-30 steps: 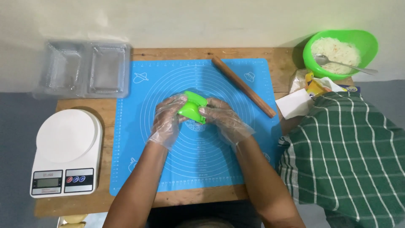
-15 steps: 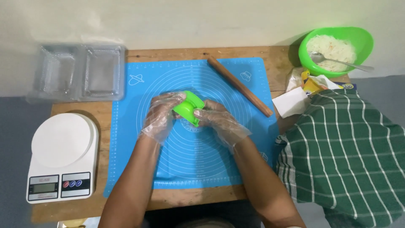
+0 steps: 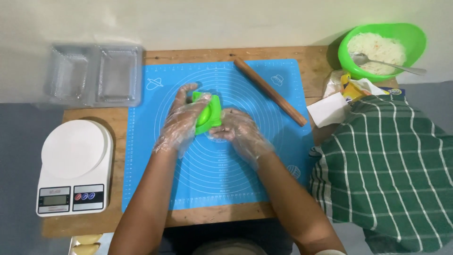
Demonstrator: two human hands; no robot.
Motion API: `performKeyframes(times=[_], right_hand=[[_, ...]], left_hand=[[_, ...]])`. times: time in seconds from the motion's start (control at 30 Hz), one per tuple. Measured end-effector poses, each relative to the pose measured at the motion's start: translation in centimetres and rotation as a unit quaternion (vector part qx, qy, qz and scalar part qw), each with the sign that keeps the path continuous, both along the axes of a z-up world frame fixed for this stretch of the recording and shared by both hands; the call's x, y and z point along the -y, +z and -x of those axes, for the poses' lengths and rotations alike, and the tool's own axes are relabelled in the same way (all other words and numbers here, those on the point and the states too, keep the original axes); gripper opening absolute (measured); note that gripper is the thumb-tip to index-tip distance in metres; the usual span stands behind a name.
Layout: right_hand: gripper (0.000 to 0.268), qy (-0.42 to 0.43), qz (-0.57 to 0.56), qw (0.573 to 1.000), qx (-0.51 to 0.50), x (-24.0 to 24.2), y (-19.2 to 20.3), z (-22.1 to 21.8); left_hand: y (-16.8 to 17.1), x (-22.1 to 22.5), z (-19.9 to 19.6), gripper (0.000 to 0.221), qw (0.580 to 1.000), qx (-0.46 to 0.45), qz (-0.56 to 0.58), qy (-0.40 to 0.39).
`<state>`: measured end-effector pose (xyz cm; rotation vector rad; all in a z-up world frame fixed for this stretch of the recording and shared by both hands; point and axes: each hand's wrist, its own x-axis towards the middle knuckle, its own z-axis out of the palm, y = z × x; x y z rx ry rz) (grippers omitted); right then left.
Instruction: Rolling out dough, adding filling, and using a mold to shape and seal a pastry.
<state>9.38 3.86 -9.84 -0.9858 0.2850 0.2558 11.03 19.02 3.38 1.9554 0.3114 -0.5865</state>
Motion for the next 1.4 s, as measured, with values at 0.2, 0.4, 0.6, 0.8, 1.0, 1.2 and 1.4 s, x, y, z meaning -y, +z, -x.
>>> performKeyframes(times=[0.2, 0.4, 0.6, 0.8, 1.0, 1.2, 1.4], right_hand=[[0.029, -0.110, -0.020, 0.992, -0.056, -1.0, 1.6, -0.4], [0.019, -0.045, 0.000, 0.999, -0.032, -1.3, 2.8, 0.3], [0.024, -0.029, -0.029, 0.999, -0.007, -1.2, 2.8, 0.3], [0.026, -0.028, -0.048, 0.998, 0.001, -1.4, 2.4, 0.5], [0.032, -0.020, -0.037, 0.999, 0.025, -1.4, 1.4, 0.4], [0.026, -0.066, -0.091, 0.993, 0.023, -1.8, 2.5, 0.7], [0.026, -0.059, -0.094, 0.993, 0.025, -1.6, 1.6, 0.4]], left_hand=[[0.3, 0.5, 1.9, 0.091, 0.991, 0.074, 0.071, -0.086], [-6.5, -0.1, 0.9, 0.072, 0.980, 0.179, 0.086, 0.002], [-8.7, -0.8, 0.0, 0.065, 0.931, 0.330, 0.146, -0.060], [-10.5, -1.1, 0.1, 0.069, 0.873, 0.447, 0.193, -0.025], [-11.9, -1.5, -0.7, 0.068, 0.811, 0.564, 0.144, -0.054], [-8.6, -0.2, 1.1, 0.069, 0.842, 0.494, 0.214, -0.024], [-7.6, -1.4, 1.2, 0.065, 0.871, 0.462, 0.150, -0.072]])
